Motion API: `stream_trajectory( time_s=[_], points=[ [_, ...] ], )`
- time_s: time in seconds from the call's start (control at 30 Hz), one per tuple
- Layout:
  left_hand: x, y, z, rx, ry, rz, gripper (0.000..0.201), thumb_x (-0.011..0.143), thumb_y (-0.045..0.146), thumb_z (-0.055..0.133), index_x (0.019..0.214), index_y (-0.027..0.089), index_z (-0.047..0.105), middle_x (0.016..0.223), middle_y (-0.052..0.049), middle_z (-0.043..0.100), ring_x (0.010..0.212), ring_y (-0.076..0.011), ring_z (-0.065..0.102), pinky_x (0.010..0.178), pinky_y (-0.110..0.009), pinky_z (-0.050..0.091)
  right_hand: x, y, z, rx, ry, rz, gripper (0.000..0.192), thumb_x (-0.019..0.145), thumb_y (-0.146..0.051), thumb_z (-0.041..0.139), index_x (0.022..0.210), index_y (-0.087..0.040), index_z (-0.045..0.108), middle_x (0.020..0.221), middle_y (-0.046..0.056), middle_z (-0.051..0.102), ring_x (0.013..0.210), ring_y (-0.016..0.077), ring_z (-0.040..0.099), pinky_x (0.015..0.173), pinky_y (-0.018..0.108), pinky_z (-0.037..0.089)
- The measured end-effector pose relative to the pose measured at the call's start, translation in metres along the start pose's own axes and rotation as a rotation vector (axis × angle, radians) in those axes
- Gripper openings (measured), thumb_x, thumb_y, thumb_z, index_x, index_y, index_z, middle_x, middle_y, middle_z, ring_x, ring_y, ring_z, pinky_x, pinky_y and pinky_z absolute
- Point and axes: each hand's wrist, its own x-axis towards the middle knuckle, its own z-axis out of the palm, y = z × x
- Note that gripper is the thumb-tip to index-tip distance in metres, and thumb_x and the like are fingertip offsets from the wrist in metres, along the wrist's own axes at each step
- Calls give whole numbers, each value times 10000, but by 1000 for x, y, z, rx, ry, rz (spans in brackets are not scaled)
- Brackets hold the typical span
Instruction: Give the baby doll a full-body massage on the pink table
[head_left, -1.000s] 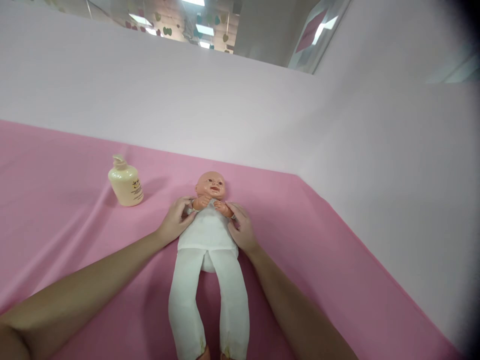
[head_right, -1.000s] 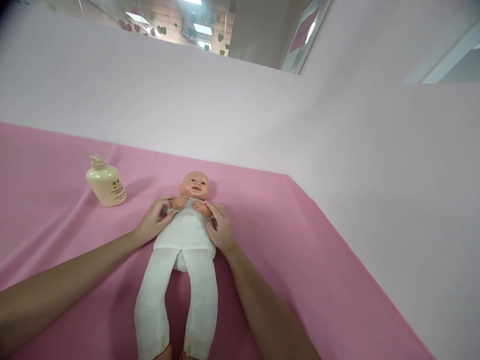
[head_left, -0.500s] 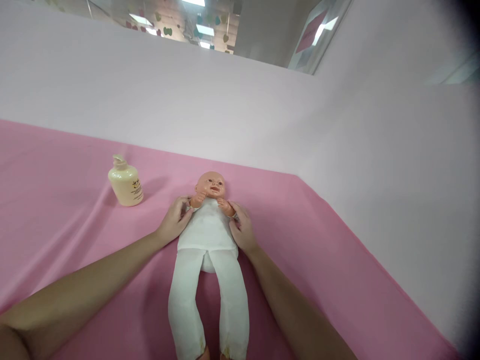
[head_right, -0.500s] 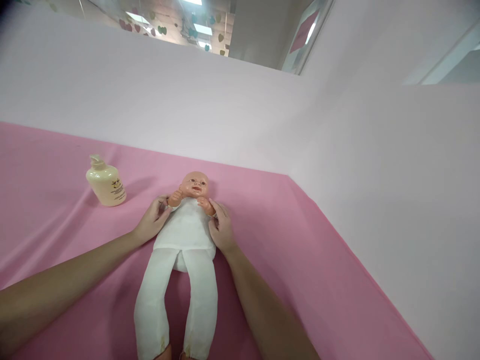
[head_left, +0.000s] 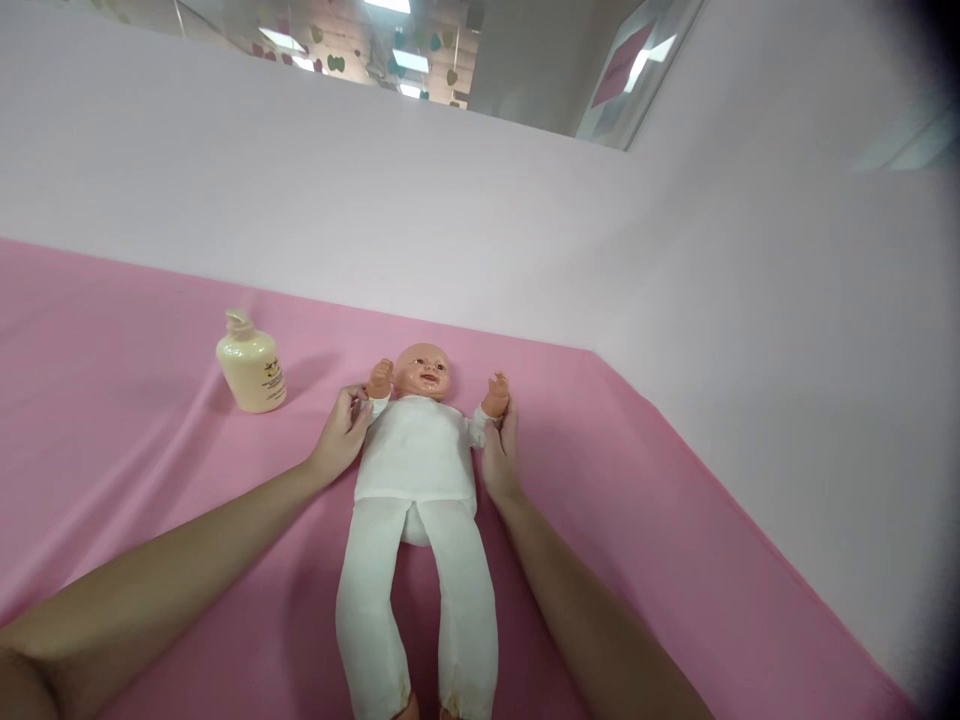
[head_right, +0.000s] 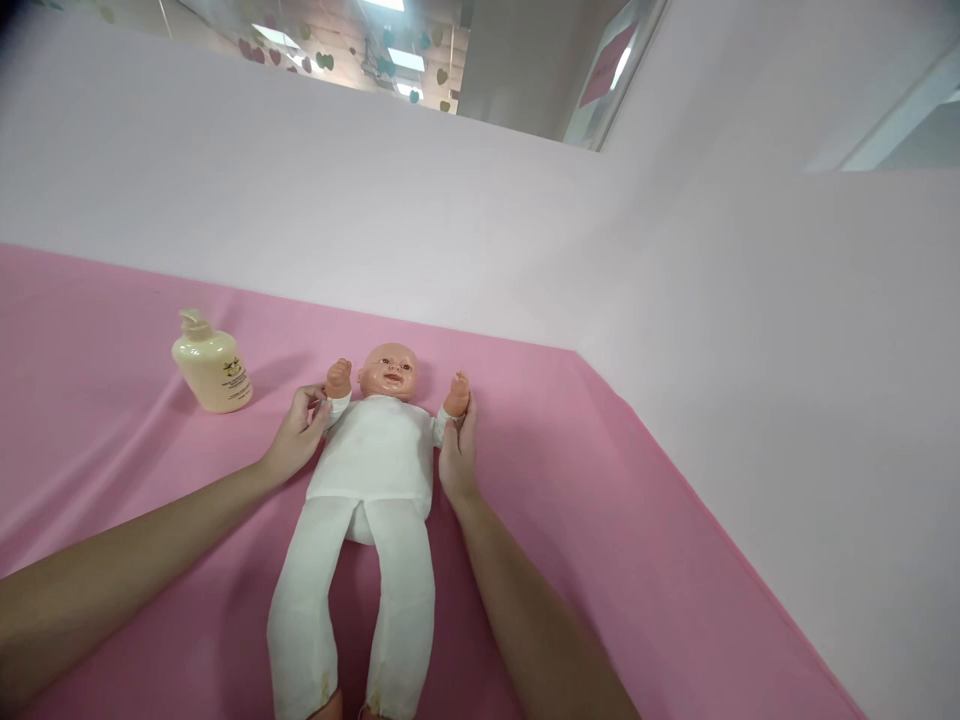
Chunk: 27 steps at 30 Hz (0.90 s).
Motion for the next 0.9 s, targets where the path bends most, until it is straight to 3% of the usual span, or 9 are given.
stream_trajectory(
  time_s=[0.17,0.43,0.67,0.9],
  points=[
    [0,-5,-1,-45,34,-24,185,980,410,435,1055,242,418,1191,-85,591,1109,-192,582,946,-377,484,1,10,0,6,13,-39,590,999,-391,346,1558,-287,189,1567,83,393,1438,172,395,1161,432,383],
    [0,-6,-2,-124,46,-97,209,962,420,466,1063,239,442,1159,-71,594,1070,-193,586,938,-382,485,-1,-11,3,156,-57,138,590,956,-346,409,1530,-344,272,1593,6,354,1483,180,316,1246,467,227],
    [-1,1,0,-122,-24,-57,246,920,405,532,1072,245,424,1273,-98,566,1211,-215,555,1046,-418,446,-1,-19,2,7,-239,-15,527,960,-319,436,1482,-290,374,1531,61,446,1429,224,403,1209,479,311],
    [-3,-2,1,-61,-104,-41,246,901,335,554,1109,239,465,1314,-107,559,1269,-233,524,1106,-469,390,2,-11,1,-163,-332,-143,587,859,-140,444,1428,-282,467,1439,63,535,1356,237,468,1174,488,357]
  ],
)
